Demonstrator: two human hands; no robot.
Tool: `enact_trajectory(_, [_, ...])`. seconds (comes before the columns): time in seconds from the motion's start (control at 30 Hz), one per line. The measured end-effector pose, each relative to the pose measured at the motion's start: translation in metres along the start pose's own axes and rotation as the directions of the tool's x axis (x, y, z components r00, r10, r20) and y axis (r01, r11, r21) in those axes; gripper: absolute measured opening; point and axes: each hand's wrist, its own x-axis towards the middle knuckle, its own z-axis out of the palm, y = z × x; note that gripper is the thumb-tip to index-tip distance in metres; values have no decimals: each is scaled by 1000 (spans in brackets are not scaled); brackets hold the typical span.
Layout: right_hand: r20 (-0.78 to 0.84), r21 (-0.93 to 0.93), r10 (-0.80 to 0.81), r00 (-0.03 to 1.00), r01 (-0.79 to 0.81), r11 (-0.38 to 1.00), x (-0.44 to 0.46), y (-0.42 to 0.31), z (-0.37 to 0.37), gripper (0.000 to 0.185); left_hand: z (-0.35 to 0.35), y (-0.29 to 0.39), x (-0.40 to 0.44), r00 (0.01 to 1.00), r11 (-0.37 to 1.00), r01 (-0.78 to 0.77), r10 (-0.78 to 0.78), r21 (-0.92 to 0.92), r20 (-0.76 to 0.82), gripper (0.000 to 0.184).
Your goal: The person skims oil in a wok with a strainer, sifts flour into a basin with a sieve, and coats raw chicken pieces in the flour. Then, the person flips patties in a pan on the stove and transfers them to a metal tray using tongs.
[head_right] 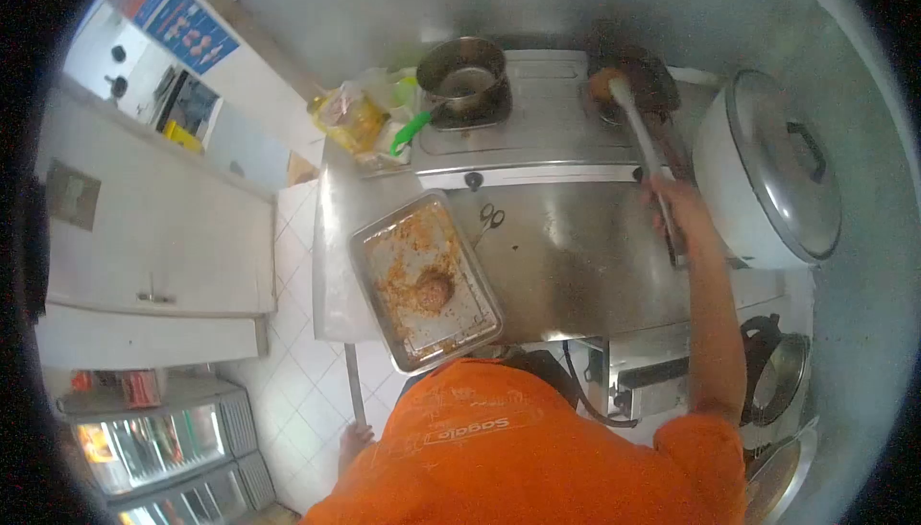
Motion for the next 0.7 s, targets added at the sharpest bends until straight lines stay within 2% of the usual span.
enact_trajectory(0.03, [97,-69,38,995,-32,997,-18,20,1,31,3,8,4,1000,1000,-12,12,14,1,41])
enact_trajectory(0.07, [252,0,46,967,-47,999,-39,39,9,28,7,16,7,999,999,-30,30,33,11,41])
enact_trajectory(0.1, [271,-56,167,948,-157,986,-60,53,30,28,14,24,8,999,999,-34,34,13,10,41])
enact_trajectory(0.17, [391,-248,276,878,-188,950,-88,74,81,33,23,40,24,999,999,-34,34,1,17,42])
enact_trajectory(0.2, [413,-281,314,855,-208,937,-106,69,111,34,29,47,28,994,997,-82,81,2,79,41])
enact_trajectory(0.23, [524,-232,300,797,-205,951,-104,97,135,37,37,56,30,992,995,-94,93,13,89,41])
enact_trajectory(0.3, [633,-318,273,724,-79,945,-88,154,185,44,64,75,20,987,992,-125,121,33,105,40])
enact_trajectory(0.33, [634,-366,187,751,78,927,-84,161,194,47,74,83,18,977,988,-152,145,38,158,38])
enact_trajectory(0.4, [645,-454,9,764,373,809,-80,166,204,52,89,99,15,946,977,-209,190,43,264,35])
enact_trajectory(0.5, [471,-448,-267,841,488,749,-75,184,171,62,117,108,-12,884,942,-336,320,-13,341,33])
enact_trajectory(0.53, [421,-555,-203,884,428,714,-69,189,154,68,126,107,-21,907,939,-345,328,16,263,32])
enact_trajectory(0.57, [361,-652,-138,922,355,670,-66,196,136,73,128,104,-23,913,946,-325,315,-4,261,32])
enact_trajectory(0.63, [136,-766,-384,913,343,544,-56,224,102,81,129,99,-22,920,956,-289,291,-46,263,32])
enact_trajectory(0.67, [113,-833,-362,925,287,473,-49,233,85,82,128,96,-21,921,963,-263,270,-65,282,31])
enact_trajectory(0.7, [89,-889,-341,936,229,396,-42,240,71,82,130,93,-21,931,960,-281,275,-6,241,31])
